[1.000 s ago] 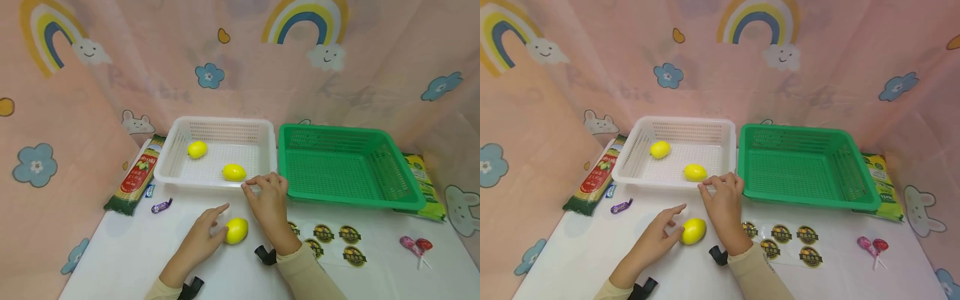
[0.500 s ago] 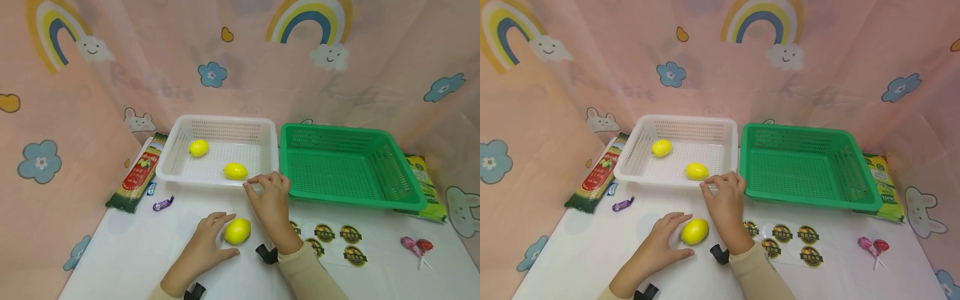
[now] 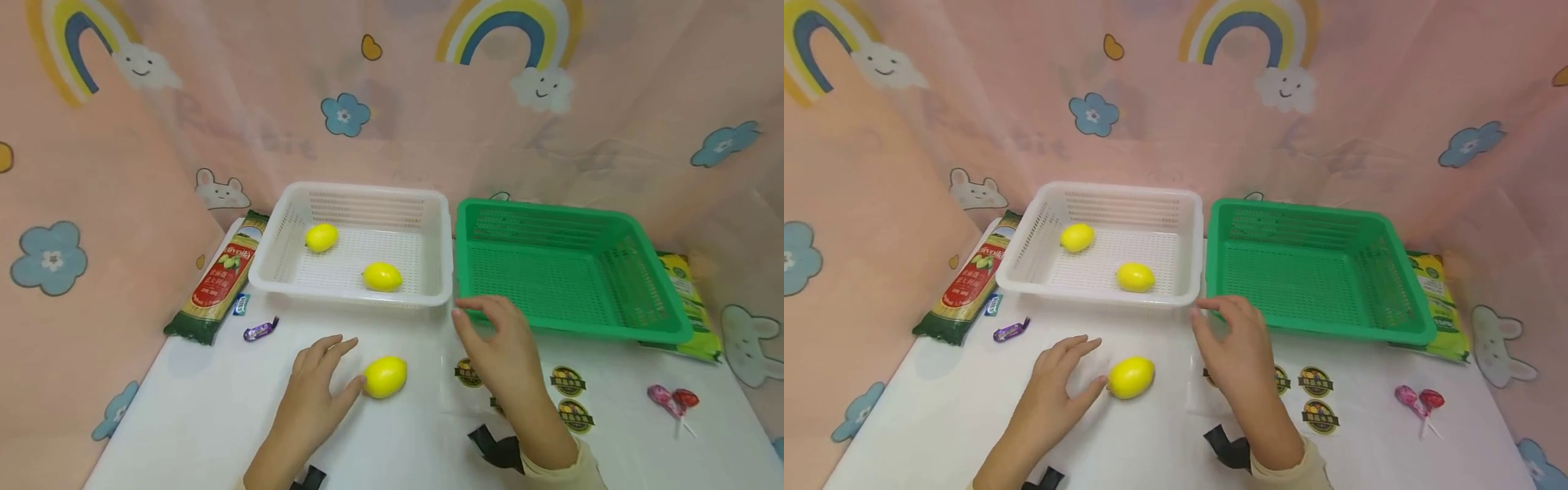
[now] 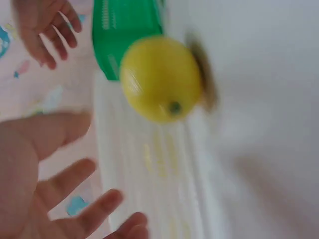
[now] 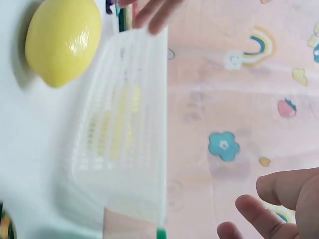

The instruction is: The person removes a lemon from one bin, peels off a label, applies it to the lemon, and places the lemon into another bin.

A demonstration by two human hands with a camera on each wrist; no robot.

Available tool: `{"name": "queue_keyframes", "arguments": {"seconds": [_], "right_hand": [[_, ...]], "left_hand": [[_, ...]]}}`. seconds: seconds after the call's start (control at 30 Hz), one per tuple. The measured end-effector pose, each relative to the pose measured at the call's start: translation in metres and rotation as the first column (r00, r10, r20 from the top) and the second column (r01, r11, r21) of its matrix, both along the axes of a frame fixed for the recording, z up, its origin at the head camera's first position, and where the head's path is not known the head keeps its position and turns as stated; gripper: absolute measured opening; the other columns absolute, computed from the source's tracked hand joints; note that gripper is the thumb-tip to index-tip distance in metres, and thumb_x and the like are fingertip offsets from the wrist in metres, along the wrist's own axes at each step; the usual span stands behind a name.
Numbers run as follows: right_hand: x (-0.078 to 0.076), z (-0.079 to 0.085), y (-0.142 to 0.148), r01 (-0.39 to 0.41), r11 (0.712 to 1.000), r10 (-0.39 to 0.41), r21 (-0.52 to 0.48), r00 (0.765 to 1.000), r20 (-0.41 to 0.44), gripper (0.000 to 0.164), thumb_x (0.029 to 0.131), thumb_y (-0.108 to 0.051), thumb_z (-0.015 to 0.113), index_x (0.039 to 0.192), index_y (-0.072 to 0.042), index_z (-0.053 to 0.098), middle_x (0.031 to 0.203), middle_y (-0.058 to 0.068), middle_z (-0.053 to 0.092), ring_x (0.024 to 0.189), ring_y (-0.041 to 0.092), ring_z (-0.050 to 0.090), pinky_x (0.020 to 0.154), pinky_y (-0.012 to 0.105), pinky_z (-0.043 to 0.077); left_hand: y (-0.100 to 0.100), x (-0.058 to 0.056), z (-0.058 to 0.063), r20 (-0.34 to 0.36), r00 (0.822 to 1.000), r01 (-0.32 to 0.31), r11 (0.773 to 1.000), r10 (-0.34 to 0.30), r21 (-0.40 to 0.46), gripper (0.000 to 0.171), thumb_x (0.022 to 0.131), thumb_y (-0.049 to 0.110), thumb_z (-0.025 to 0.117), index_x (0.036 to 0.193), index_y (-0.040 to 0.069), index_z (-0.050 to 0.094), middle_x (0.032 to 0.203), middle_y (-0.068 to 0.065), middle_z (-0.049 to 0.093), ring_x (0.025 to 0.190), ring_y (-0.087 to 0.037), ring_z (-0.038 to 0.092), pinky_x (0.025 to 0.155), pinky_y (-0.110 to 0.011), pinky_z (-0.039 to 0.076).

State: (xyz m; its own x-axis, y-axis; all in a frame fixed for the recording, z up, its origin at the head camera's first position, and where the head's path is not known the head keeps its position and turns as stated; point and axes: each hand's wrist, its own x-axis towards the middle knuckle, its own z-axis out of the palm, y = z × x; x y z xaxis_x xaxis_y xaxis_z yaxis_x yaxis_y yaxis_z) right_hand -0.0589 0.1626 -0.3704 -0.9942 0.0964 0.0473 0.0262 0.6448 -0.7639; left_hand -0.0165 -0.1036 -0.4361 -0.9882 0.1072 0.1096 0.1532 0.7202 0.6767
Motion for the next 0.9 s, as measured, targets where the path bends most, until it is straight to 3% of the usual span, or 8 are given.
{"name": "queue_keyframes", "arguments": {"seconds": [0.07,0.17,0.27,0.33,0.43,0.57,0.77,0.9], "right_hand": [[0.008,0.002,0.012,0.017,1.0,-0.018,0.0,1.0,0.006,0.035,0.105,-0.043,0.067,0.128,-0.017,0.076,0.139,0.005,0.063,0.135,0.034,0.051,0.109,0.059,0.042],[0.018,0.001,0.028,0.052,0.999,-0.052,0.012,0.998,0.022,0.037,0.106,-0.043,0.066,0.13,-0.015,0.074,0.138,0.008,0.064,0.134,0.034,0.053,0.11,0.057,0.043],[0.026,-0.005,0.039,0.083,0.996,-0.084,0.012,0.996,0.039,0.039,0.106,-0.04,0.065,0.131,-0.01,0.073,0.137,0.013,0.064,0.134,0.036,0.054,0.112,0.055,0.042],[0.029,-0.01,0.044,0.101,0.995,-0.101,0.014,0.992,0.078,0.044,0.107,-0.043,0.064,0.133,-0.009,0.072,0.14,0.015,0.062,0.135,0.037,0.052,0.111,0.057,0.043],[0.033,-0.02,0.048,0.112,0.994,-0.112,0.004,0.983,0.148,0.05,0.106,-0.049,0.062,0.135,-0.009,0.07,0.143,0.015,0.06,0.139,0.038,0.051,0.112,0.058,0.043],[0.038,-0.033,0.052,0.106,0.994,-0.106,0.01,0.971,0.214,0.051,0.106,-0.05,0.062,0.137,-0.01,0.069,0.146,0.014,0.059,0.139,0.038,0.051,0.112,0.06,0.043],[0.045,-0.043,0.057,0.086,0.996,-0.089,0.025,0.969,0.229,0.043,0.108,-0.042,0.061,0.139,-0.012,0.069,0.145,0.015,0.06,0.134,0.037,0.054,0.104,0.06,0.048],[0.046,-0.044,0.059,0.085,0.996,-0.087,0.017,0.968,0.235,0.043,0.109,-0.04,0.06,0.141,-0.012,0.068,0.147,0.016,0.058,0.136,0.039,0.054,0.107,0.06,0.047]], "left_hand": [[0.013,0.01,0.003,-0.07,0.997,0.018,0.996,-0.012,0.087,0.046,0.09,0.016,0.086,0.133,0.019,0.072,0.138,0.001,0.064,0.127,-0.025,0.056,0.104,-0.052,0.051],[0.045,0.024,-0.002,-0.128,0.981,0.164,0.97,-0.143,0.178,0.033,0.093,0.013,0.082,0.125,0.017,0.074,0.128,0.007,0.069,0.114,-0.016,0.063,0.098,-0.04,0.055],[0.079,0.031,-0.011,-0.078,0.944,0.331,0.93,-0.322,0.162,0.028,0.098,0.02,0.077,0.126,0.018,0.074,0.13,0.006,0.067,0.112,-0.012,0.063,0.095,-0.032,0.055],[0.098,0.029,-0.016,-0.037,0.92,0.391,0.915,-0.389,0.102,0.029,0.1,0.025,0.074,0.129,0.02,0.073,0.137,0.002,0.063,0.117,-0.014,0.06,0.096,-0.031,0.054],[0.117,0.018,-0.021,-0.058,0.914,0.399,0.916,-0.4,-0.032,0.033,0.099,0.027,0.076,0.132,0.022,0.073,0.147,-0.01,0.057,0.12,-0.021,0.057,0.097,-0.035,0.053],[0.133,0.0,-0.026,-0.095,0.929,0.338,0.925,-0.357,-0.174,0.041,0.096,0.029,0.081,0.135,0.023,0.071,0.153,-0.021,0.05,0.125,-0.031,0.052,0.098,-0.043,0.05],[0.144,-0.018,-0.035,0.094,0.936,0.351,0.913,-0.338,-0.208,0.063,0.092,0.04,0.084,0.149,0.028,0.062,0.161,-0.027,0.04,0.142,-0.044,0.037,0.103,-0.053,0.038],[0.146,-0.023,-0.036,0.138,0.928,0.37,0.897,-0.346,-0.24,0.072,0.087,0.043,0.088,0.152,0.029,0.059,0.163,-0.02,0.041,0.145,-0.043,0.033,0.102,-0.052,0.035]]}}
